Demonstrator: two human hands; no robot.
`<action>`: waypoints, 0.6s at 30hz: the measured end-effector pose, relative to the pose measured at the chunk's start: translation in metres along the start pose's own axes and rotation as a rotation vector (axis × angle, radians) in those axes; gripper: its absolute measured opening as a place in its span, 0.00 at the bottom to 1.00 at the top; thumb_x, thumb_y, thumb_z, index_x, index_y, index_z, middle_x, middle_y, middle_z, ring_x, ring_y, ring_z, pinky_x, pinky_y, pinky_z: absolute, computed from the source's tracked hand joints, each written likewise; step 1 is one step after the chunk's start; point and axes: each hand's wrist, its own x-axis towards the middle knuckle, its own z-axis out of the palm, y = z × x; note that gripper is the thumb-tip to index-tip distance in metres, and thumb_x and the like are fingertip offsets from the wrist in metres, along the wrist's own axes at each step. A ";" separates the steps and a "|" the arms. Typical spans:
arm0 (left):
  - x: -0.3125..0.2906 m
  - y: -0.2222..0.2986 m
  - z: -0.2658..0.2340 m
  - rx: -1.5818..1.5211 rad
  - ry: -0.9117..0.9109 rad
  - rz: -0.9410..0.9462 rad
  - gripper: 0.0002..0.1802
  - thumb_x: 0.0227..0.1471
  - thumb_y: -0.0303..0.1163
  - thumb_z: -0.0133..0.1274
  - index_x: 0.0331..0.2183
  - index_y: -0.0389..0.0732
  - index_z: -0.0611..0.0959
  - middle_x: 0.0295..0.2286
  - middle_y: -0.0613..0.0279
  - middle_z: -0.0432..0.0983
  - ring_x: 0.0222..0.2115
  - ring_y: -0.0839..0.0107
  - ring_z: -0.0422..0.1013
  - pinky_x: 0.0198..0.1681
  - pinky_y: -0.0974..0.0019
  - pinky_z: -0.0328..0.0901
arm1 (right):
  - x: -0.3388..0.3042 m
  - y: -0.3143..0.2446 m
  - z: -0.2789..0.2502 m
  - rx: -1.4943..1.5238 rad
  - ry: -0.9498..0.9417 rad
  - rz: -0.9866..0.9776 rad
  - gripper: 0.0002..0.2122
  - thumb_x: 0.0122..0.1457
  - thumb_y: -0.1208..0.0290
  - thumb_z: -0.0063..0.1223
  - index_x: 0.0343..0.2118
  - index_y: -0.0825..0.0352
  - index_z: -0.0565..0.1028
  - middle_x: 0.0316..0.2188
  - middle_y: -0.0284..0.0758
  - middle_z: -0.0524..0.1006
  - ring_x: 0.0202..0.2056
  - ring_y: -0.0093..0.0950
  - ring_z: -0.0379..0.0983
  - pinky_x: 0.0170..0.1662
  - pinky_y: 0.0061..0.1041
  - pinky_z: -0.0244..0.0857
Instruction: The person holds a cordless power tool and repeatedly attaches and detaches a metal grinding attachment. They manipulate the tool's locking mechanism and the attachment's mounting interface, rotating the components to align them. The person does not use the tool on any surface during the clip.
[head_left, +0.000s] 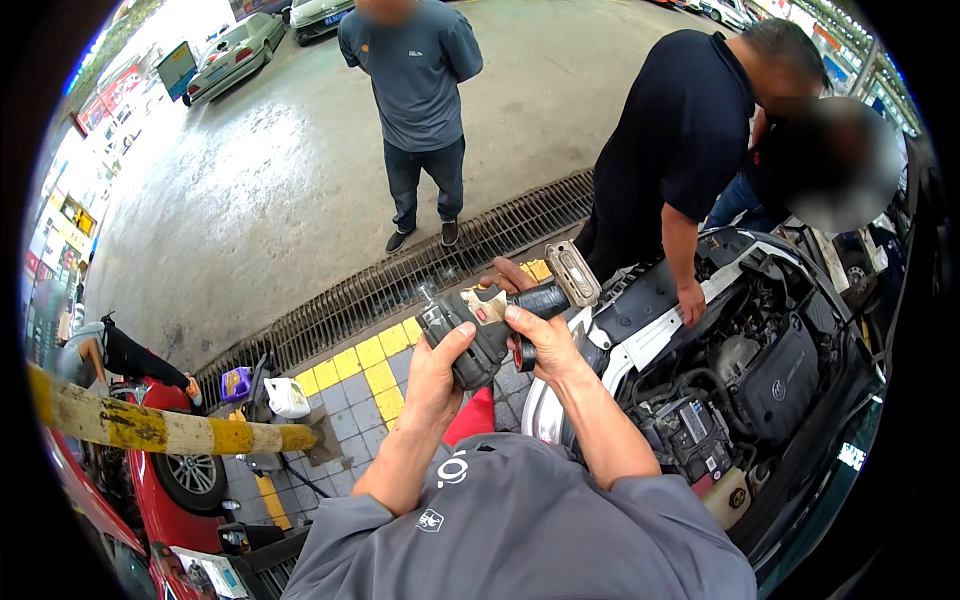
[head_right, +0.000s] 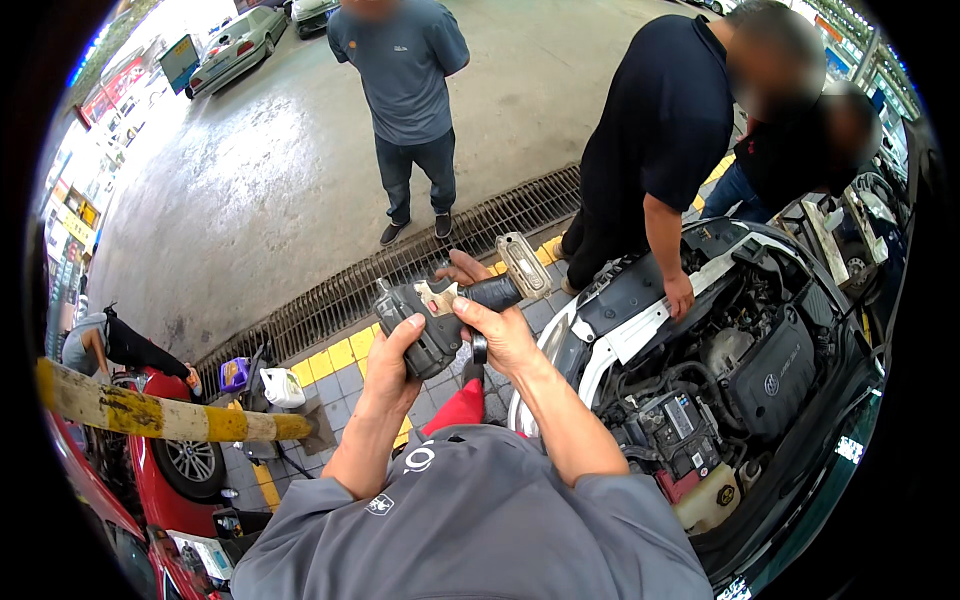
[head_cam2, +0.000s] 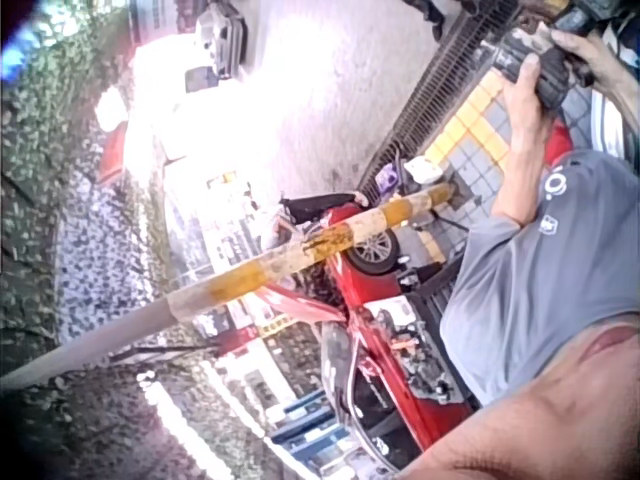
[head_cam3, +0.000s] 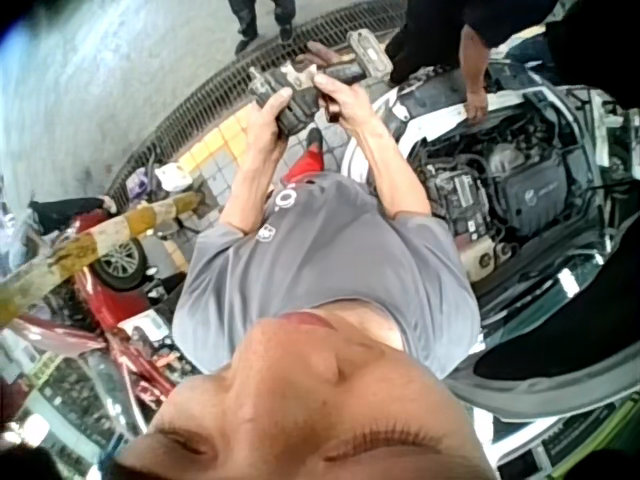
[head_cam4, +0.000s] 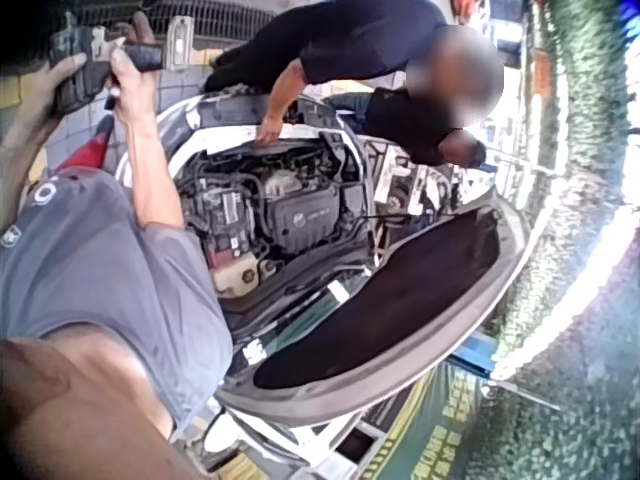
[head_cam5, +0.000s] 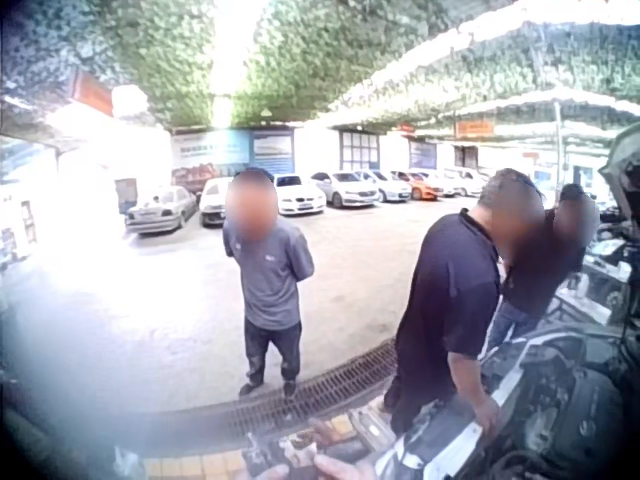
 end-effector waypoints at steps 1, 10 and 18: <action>0.000 -0.001 0.000 0.008 0.003 0.018 0.21 0.59 0.28 0.59 0.53 0.33 0.78 0.44 0.56 0.82 0.41 0.69 0.80 0.46 0.64 0.76 | 0.001 0.001 0.000 -0.004 0.004 -0.007 0.43 0.57 0.57 0.67 0.71 0.66 0.58 0.59 0.35 0.71 0.44 0.15 0.74 0.31 0.08 0.66; -0.001 -0.004 0.001 0.015 -0.036 0.006 0.22 0.59 0.29 0.59 0.53 0.33 0.77 0.43 0.56 0.82 0.41 0.70 0.80 0.45 0.65 0.76 | 0.001 0.002 -0.012 0.055 -0.083 -0.036 0.36 0.60 0.66 0.65 0.69 0.62 0.61 0.55 0.33 0.75 0.45 0.16 0.74 0.33 0.10 0.65; -0.002 -0.007 0.005 -0.001 -0.046 0.046 0.24 0.58 0.30 0.60 0.54 0.34 0.77 0.45 0.56 0.81 0.43 0.69 0.79 0.48 0.64 0.75 | -0.002 -0.003 -0.011 0.040 -0.048 -0.008 0.39 0.60 0.64 0.66 0.71 0.66 0.58 0.53 0.33 0.75 0.42 0.17 0.74 0.34 0.13 0.66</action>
